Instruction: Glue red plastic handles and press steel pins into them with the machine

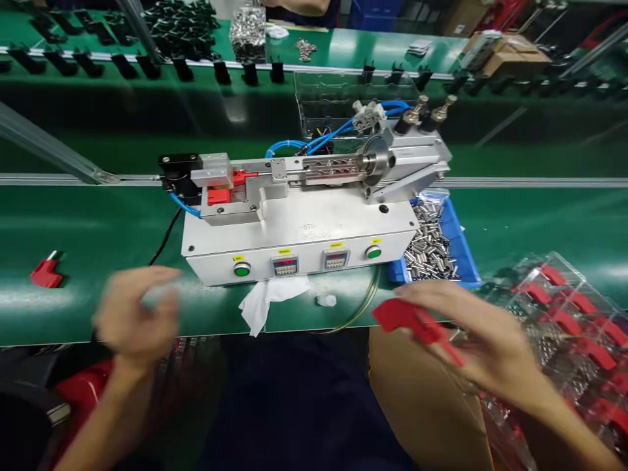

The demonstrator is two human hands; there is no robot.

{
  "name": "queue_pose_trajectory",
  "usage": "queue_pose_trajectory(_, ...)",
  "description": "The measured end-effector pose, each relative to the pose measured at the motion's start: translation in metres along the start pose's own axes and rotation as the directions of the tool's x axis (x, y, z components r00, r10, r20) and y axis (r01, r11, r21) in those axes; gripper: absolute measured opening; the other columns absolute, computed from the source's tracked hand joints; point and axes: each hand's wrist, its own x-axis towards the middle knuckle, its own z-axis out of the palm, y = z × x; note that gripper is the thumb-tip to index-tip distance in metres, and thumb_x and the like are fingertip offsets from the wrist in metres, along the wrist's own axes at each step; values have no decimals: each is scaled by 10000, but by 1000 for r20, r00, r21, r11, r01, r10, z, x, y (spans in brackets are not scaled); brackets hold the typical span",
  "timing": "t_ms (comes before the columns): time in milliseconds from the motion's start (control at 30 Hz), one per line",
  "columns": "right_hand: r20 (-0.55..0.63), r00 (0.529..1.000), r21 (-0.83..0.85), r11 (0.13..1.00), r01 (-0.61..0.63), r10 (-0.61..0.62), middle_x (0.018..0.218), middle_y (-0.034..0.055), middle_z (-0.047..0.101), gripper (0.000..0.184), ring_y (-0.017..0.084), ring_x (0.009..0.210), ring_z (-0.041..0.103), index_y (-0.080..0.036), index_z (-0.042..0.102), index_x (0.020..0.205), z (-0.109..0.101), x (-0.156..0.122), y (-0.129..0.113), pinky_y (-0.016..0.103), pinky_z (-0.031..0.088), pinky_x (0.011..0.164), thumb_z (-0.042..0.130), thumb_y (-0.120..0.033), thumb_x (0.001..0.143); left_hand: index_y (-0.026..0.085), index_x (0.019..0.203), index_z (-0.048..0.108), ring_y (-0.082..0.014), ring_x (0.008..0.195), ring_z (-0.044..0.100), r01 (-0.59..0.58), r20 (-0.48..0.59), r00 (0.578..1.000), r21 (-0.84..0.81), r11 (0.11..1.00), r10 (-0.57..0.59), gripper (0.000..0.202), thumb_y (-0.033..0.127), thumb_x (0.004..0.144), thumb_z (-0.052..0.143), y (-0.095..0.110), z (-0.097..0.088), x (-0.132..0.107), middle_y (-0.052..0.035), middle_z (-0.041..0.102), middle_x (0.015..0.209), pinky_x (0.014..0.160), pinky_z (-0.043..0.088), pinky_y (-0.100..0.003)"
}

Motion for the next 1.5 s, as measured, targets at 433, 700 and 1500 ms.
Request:
queue_pose_trajectory(433, 217, 971, 116, 985, -131, 103, 1336, 172, 621, 587, 314, 1215, 635, -220, 508, 1464, 76, 8, 29, 472, 565, 1021, 728, -421, 958, 161, 1040, 792, -231, 982, 692, 840, 661, 503, -525, 136, -557, 375, 497, 876, 814, 60, 88, -82, -101, 775, 1038, 878, 554, -291)
queue_pose_trajectory(700, 367, 890, 248, 893, -375, 272, 1160, 103, 727, 157, 289, 1068, 710, -236, 647, 1041, 137, 13, 68, 466, 567, 977, 592, -217, 895, 166, 987, 750, -157, 814, 640, 795, 581, 515, -598, 99, -631, 417, 504, 788, 891, 64, 99, -70, -33, 721, 906, 766, 548, -246)
queue_pose_trajectory(1500, 706, 649, 545, 367, -754, 285, 695, -12, 593, 273, 125, 630, 497, -206, 584, 814, 104, 41, 4, 243, 402, 577, 716, -438, 870, 206, 1218, 736, -227, 1001, 736, 791, 654, 606, -555, 258, -453, 325, 384, 947, 751, 70, 88, -68, -73, 765, 1108, 927, 606, -310)
